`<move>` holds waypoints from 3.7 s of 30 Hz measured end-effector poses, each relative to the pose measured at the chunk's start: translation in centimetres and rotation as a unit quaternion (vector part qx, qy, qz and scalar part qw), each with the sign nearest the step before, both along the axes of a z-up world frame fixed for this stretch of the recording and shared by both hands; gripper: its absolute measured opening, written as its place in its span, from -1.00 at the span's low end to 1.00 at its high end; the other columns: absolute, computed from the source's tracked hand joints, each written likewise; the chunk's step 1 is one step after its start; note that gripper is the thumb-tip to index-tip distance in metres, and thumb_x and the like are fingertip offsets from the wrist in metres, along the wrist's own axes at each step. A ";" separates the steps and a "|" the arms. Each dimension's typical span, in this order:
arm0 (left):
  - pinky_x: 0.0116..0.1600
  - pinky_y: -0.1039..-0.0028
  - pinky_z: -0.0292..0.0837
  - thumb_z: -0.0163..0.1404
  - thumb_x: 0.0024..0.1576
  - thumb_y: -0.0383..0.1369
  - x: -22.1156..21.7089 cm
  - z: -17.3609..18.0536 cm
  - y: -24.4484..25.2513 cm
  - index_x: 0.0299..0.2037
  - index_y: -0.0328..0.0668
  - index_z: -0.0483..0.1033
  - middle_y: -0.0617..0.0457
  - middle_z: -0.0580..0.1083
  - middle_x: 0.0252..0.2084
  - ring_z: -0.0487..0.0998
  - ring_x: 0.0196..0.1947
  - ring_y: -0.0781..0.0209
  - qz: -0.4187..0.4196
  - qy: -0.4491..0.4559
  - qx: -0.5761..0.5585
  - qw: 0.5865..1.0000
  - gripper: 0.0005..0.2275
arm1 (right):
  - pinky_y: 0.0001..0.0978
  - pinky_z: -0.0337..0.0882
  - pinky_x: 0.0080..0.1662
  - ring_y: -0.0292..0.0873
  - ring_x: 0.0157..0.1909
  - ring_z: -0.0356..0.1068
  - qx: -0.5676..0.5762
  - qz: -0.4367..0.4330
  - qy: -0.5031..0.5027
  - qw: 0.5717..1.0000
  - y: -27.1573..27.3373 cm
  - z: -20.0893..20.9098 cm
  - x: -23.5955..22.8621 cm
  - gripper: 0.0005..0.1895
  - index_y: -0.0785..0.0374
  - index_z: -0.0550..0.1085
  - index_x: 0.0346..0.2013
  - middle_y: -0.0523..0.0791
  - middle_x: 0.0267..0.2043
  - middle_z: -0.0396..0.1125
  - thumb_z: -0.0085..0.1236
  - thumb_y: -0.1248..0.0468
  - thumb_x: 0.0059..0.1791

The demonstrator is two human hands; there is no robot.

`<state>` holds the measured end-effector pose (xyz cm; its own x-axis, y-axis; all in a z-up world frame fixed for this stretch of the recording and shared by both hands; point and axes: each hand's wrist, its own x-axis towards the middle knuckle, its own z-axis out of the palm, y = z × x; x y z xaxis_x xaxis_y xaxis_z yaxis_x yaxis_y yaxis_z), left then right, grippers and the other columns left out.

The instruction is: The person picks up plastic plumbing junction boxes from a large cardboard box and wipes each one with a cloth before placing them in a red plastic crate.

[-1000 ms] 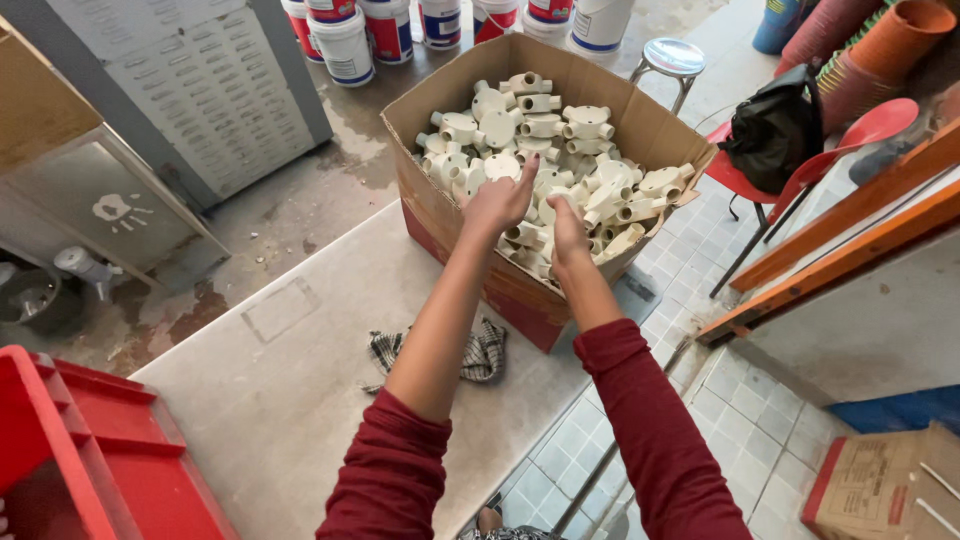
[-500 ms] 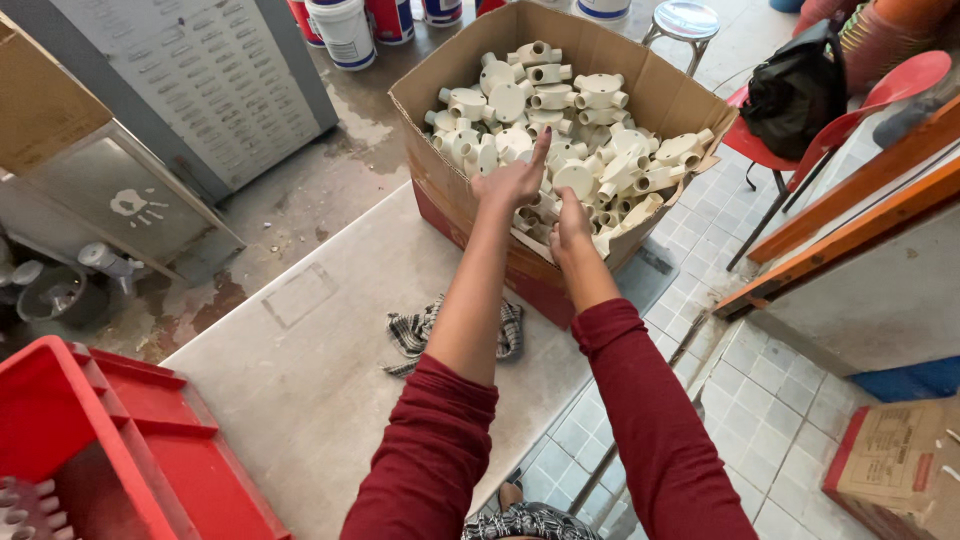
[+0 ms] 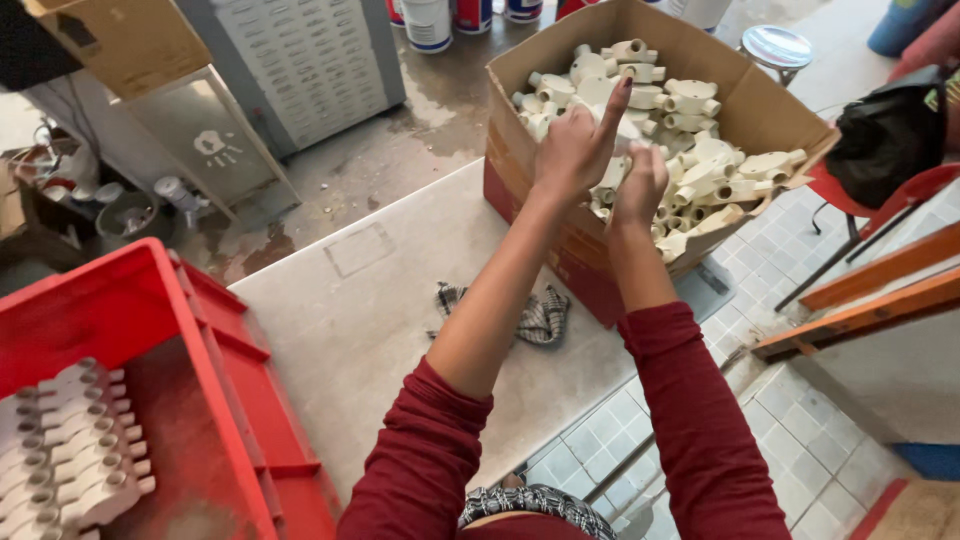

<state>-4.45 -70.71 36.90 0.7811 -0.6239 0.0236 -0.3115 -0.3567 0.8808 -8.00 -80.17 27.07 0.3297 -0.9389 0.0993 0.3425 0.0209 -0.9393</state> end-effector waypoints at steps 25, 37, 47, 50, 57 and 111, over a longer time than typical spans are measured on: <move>0.27 0.26 0.12 -0.62 0.15 0.13 -1.6 -27.1 22.9 -0.17 -0.33 0.51 -0.15 0.51 -0.23 0.36 0.07 0.04 0.277 -0.003 -0.056 0.959 -0.29 | -0.10 -0.08 0.32 0.17 0.36 -0.18 -0.157 0.307 0.017 0.939 20.8 -22.7 -2.8 -0.37 0.41 0.02 0.25 0.19 0.30 -0.09 -0.11 0.49 -0.12; 0.31 0.24 0.05 -0.50 0.26 -0.04 -7.3 -42.0 26.0 -0.17 -0.35 0.53 -0.18 0.50 -0.18 0.31 0.13 -0.06 0.316 0.105 0.031 0.942 -0.44 | -0.11 0.10 0.26 0.13 0.27 0.06 -0.336 0.416 0.296 0.792 20.4 -34.7 -8.1 -0.28 0.35 0.12 0.24 0.11 0.19 0.07 0.08 0.37 -0.20; 0.22 0.10 0.12 -0.09 0.07 -0.03 -8.7 -41.9 27.0 -0.15 -0.32 0.50 -0.18 0.33 0.01 0.23 0.17 -0.15 0.340 -0.015 0.167 0.925 -0.56 | -0.07 0.11 0.22 0.11 0.22 0.15 -0.417 0.423 0.257 0.763 18.9 -35.1 -6.8 -0.47 0.30 0.28 0.12 0.07 0.19 0.15 -0.02 0.41 -0.17; 0.20 -0.02 0.07 -0.01 -0.04 0.01 -8.8 -41.8 27.5 -0.03 -0.22 0.41 -0.12 0.26 0.06 0.15 0.21 -0.15 0.320 -0.044 0.206 0.924 -0.49 | -0.09 0.14 0.20 0.07 0.20 0.18 -0.451 0.400 0.238 0.762 17.4 -35.1 -4.0 -0.58 0.26 0.35 0.04 0.02 0.15 0.20 -0.07 0.46 -0.12; 0.24 -0.15 -0.24 0.15 -0.23 0.04 -7.9 -42.0 27.6 0.23 -0.08 0.13 -0.02 0.22 0.20 0.03 0.31 -0.06 0.175 -0.085 0.162 0.967 -0.19 | 0.04 0.03 0.25 -0.09 0.17 0.26 -0.600 0.402 0.314 0.616 14.6 -34.5 1.6 -0.66 0.07 0.42 -0.01 -0.16 0.02 0.34 0.09 0.30 -0.08; 0.26 -0.24 -0.30 0.21 -0.38 0.06 -6.8 -42.3 27.6 0.19 -0.18 0.18 0.07 0.43 0.04 0.24 0.25 0.11 0.179 -0.127 0.260 0.940 -0.11 | -0.13 0.26 0.14 0.10 0.05 0.31 -0.512 0.493 0.142 0.689 17.8 -32.0 -4.7 -0.66 0.34 0.39 0.04 0.11 0.02 0.32 -0.04 0.39 -0.04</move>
<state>-11.22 -43.14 -5.42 0.9537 -0.3007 0.0020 -0.2661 -0.8408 0.4714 -12.66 -62.40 -4.89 0.9001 0.2688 0.3429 0.4345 -0.6113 -0.6615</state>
